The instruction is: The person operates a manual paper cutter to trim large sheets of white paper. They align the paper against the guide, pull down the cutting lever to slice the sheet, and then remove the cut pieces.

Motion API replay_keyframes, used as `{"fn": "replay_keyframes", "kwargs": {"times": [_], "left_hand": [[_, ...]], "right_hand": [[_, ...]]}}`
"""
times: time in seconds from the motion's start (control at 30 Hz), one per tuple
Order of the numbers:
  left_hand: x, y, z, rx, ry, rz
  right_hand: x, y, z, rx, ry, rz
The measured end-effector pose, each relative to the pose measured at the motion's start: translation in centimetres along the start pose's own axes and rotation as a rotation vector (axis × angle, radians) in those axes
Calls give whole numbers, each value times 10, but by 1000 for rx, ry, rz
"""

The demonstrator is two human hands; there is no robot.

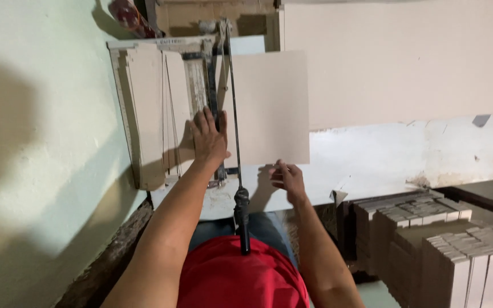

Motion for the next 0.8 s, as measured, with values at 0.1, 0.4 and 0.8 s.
{"fn": "replay_keyframes", "kwargs": {"times": [0.1,0.4,0.8], "left_hand": [[8,-7,-3,6,8,-26],[15,-19,-4,-57,-5,48],[8,-10,-3,-48,-21,46]], "right_hand": [[13,0,-4,-885,36,81],[-140,-108,47,-1182,473,194],[-81,-101,99,-1102,658,349]]}}
Point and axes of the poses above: each hand's wrist, its own x-axis towards the middle knuckle, its own y-axis out of the back of the hand, z = x × y, the point moved 6 cm from there along x, towards the middle knuckle, and after that the axes turned 11 degrees about -y, right-handed, at the moved point
